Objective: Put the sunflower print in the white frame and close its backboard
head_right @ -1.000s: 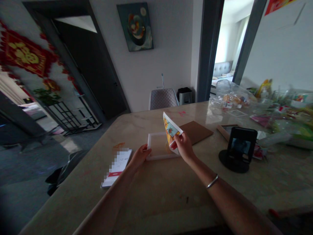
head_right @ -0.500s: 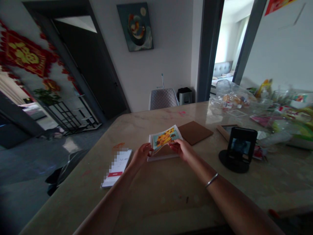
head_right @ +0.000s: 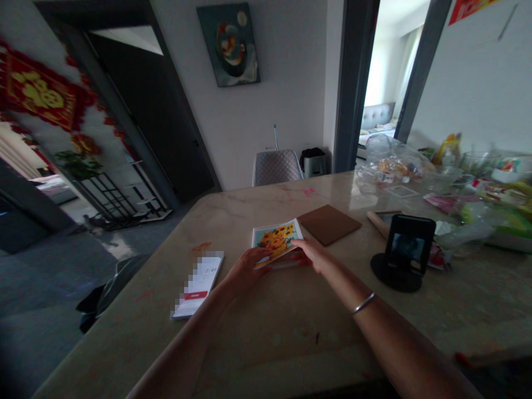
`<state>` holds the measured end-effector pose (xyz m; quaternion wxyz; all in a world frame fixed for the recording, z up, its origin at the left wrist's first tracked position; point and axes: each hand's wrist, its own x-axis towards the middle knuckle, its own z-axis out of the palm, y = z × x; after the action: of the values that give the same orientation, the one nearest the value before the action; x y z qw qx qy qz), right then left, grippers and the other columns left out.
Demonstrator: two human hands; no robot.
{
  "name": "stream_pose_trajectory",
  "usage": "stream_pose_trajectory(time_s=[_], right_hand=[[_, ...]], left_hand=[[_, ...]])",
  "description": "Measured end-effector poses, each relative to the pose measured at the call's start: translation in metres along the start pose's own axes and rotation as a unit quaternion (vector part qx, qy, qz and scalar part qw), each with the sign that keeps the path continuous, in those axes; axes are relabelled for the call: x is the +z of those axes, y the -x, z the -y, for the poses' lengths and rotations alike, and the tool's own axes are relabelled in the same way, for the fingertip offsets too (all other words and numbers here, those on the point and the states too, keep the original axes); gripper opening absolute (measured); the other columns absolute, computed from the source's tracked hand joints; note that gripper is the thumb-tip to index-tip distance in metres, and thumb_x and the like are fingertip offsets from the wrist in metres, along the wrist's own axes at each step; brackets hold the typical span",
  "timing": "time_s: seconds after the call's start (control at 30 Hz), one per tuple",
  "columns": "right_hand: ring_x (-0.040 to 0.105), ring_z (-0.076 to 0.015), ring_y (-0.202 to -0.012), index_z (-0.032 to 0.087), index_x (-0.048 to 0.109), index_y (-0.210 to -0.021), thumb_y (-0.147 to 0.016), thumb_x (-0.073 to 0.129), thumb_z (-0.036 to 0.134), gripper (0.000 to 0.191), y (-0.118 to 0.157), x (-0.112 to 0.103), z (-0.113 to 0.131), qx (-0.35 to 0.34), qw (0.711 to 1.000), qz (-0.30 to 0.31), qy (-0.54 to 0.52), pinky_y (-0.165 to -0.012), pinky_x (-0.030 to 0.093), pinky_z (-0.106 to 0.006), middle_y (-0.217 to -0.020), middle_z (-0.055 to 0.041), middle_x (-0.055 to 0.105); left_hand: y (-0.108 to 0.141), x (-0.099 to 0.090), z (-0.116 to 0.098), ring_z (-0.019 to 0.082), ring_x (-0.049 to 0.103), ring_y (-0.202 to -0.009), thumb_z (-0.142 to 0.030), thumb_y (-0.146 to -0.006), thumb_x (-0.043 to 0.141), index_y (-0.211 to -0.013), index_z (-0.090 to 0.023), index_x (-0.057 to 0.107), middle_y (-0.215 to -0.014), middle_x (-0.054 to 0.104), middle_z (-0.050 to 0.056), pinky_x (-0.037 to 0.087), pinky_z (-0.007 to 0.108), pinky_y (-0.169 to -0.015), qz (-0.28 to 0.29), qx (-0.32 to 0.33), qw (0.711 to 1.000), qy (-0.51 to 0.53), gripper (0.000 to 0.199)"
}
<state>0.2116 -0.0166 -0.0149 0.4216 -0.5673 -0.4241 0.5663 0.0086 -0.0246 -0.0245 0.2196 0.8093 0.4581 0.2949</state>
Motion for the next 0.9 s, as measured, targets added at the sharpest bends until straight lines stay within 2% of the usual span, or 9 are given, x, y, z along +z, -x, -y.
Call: stream_pose_trajectory(time_s=[0.1,0.2,0.3,0.37,0.5,0.57,0.63,0.8,0.9], right_hand=[[0.058,-0.0119,-0.052,0.013,0.051,-0.092,-0.075,0.05,0.033,0.026,-0.009,-0.008,-0.003,-0.072,0.982,-0.091,0.149,-0.041,0.039,-0.02,-0.078,-0.0061,0.063],[0.06,-0.0151,-0.067,0.012,0.052,-0.092,-0.072,0.054,0.027,0.024,-0.018,-0.016,-0.01,-0.165,0.924,-0.155,0.307,-0.056,0.043,-0.022,-0.077,-0.0068,0.064],[0.06,-0.0154,-0.076,0.016,0.057,-0.084,-0.075,0.049,0.022,0.013,-0.019,-0.017,-0.015,-0.212,0.881,-0.131,0.402,-0.065,0.041,-0.023,-0.081,-0.0063,0.065],[0.06,-0.0158,-0.078,0.018,0.058,-0.082,-0.077,0.047,0.022,0.013,-0.016,-0.016,-0.016,-0.221,0.862,-0.116,0.442,-0.065,0.041,-0.023,-0.085,-0.0061,0.065],[0.055,-0.0189,-0.09,0.015,0.058,-0.093,-0.076,0.05,0.02,0.02,-0.01,-0.014,-0.02,-0.287,0.805,-0.127,0.503,-0.076,0.04,-0.027,-0.094,-0.0095,0.062],[0.052,-0.0203,-0.095,0.012,0.057,-0.096,-0.074,0.051,0.018,0.024,-0.012,-0.014,-0.024,-0.321,0.777,-0.134,0.525,-0.083,0.037,-0.028,-0.097,-0.012,0.06],[0.051,-0.0203,-0.095,0.011,0.058,-0.095,-0.074,0.052,0.018,0.023,-0.016,-0.015,-0.027,-0.323,0.769,-0.125,0.537,-0.085,0.037,-0.028,-0.097,-0.0127,0.059],[0.055,-0.0179,-0.091,0.013,0.06,-0.092,-0.075,0.053,0.023,0.022,-0.015,-0.017,-0.024,-0.275,0.795,-0.086,0.533,-0.078,0.039,-0.024,-0.095,-0.0111,0.061],[0.058,-0.0179,-0.084,0.014,0.063,-0.081,-0.079,0.047,0.026,0.02,-0.006,-0.016,-0.014,-0.242,0.794,-0.088,0.551,-0.071,0.04,-0.024,-0.088,-0.0115,0.064]], left_hand=[[-0.002,0.0,0.006,0.019,0.05,-0.102,-0.029,-0.07,0.058,-0.106,-0.021,0.058,-0.109,0.058,0.005,0.035,0.035,-0.093,0.026,0.0,0.996,-0.081,0.036],[-0.003,0.0,0.006,0.018,0.052,-0.1,-0.031,-0.073,0.055,-0.105,-0.022,0.059,-0.108,0.059,0.005,0.038,0.033,-0.091,0.028,0.003,0.992,-0.119,0.033],[-0.002,0.0,0.003,0.017,0.052,-0.1,-0.03,-0.075,0.053,-0.102,-0.023,0.06,-0.108,0.059,0.004,0.038,0.031,-0.091,0.017,0.0,0.991,-0.136,0.029],[-0.003,-0.002,0.003,0.017,0.052,-0.101,-0.031,-0.075,0.052,-0.101,-0.023,0.061,-0.109,0.058,0.004,0.038,0.03,-0.091,-0.002,-0.017,0.988,-0.151,0.028],[-0.003,-0.007,0.008,0.018,0.049,-0.104,-0.028,-0.075,0.051,-0.104,-0.019,0.06,-0.112,0.055,0.007,0.036,0.031,-0.092,-0.053,-0.077,0.977,-0.192,0.031],[-0.004,-0.009,0.011,0.019,0.049,-0.105,-0.023,-0.075,0.05,-0.104,-0.017,0.059,-0.112,0.054,0.008,0.035,0.031,-0.093,-0.052,-0.1,0.972,-0.204,0.031],[-0.004,-0.01,0.012,0.018,0.049,-0.105,-0.017,-0.073,0.048,-0.104,-0.016,0.059,-0.111,0.055,0.009,0.034,0.029,-0.093,-0.039,-0.114,0.971,-0.205,0.032],[-0.004,-0.009,0.01,0.016,0.049,-0.103,-0.006,-0.067,0.044,-0.098,-0.015,0.06,-0.106,0.056,0.008,0.035,0.026,-0.091,-0.025,-0.138,0.973,-0.185,0.036],[-0.001,-0.012,0.004,0.016,0.049,-0.102,-0.004,-0.062,0.045,-0.092,-0.015,0.059,-0.106,0.054,0.008,0.036,0.024,-0.088,-0.035,-0.155,0.97,-0.182,0.034]])
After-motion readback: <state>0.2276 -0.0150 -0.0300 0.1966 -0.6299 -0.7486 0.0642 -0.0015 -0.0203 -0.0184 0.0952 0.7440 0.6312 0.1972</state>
